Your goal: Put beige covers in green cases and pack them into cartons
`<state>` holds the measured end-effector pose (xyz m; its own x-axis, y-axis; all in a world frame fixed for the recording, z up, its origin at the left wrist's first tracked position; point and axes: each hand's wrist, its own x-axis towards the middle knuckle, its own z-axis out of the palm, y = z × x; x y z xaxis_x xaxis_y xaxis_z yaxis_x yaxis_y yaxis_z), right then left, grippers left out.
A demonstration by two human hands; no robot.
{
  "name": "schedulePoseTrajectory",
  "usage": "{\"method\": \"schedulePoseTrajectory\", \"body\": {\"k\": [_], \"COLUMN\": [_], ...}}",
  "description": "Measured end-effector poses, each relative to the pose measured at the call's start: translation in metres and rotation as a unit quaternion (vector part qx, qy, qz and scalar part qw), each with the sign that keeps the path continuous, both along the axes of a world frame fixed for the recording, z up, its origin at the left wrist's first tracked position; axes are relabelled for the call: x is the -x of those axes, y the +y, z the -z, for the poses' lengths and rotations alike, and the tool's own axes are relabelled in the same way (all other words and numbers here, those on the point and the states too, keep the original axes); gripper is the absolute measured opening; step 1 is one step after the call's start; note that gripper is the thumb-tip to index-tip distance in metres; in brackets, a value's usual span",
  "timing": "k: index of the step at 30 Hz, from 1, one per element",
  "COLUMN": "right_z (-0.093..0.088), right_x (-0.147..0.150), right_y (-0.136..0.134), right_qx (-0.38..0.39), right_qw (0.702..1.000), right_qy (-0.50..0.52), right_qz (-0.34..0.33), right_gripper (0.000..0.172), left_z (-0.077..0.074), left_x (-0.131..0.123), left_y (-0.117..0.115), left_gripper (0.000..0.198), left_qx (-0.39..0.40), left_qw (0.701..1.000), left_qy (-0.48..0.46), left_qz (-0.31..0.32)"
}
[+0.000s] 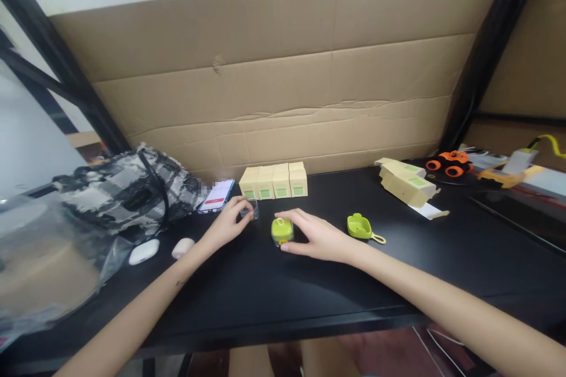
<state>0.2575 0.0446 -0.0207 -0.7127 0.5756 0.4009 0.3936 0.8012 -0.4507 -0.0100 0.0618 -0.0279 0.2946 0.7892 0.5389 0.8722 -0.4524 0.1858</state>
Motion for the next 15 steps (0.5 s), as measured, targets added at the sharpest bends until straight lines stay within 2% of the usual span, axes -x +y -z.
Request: {"method": "schedulePoseTrajectory", "body": {"k": [4, 6, 8, 11, 15], "right_z": [0.0, -0.003, -0.009, -0.022, -0.035], "right_x": [-0.002, -0.008, -0.019, -0.051, -0.119], "right_y": [-0.001, 0.001, 0.008, 0.033, 0.073], "right_qx": [-0.002, -0.001, 0.001, -0.012, -0.056], "right_qw": [0.999, 0.997, 0.996, 0.988, 0.94], "right_qy": [-0.006, -0.013, -0.017, -0.003, 0.047], "right_qz": [0.052, 0.075, 0.091, 0.154, 0.333], "right_gripper": [0.03, 0.032, 0.044, 0.054, 0.047], "left_z": [0.001, 0.002, 0.004, 0.007, 0.007], "left_x": [-0.005, -0.005, -0.004, -0.004, -0.008], "left_y": [0.0, 0.002, 0.003, 0.003, -0.001], "left_gripper": [0.03, 0.027, 0.021, 0.024, 0.041], "left_qx": [0.026, 0.031, 0.03, 0.021, -0.024], "left_qw": [0.999, 0.999, 0.998, 0.998, 0.998], "left_qy": [-0.007, -0.018, -0.03, -0.042, -0.053], "left_qz": [0.03, 0.038, 0.041, 0.04, 0.018]}}
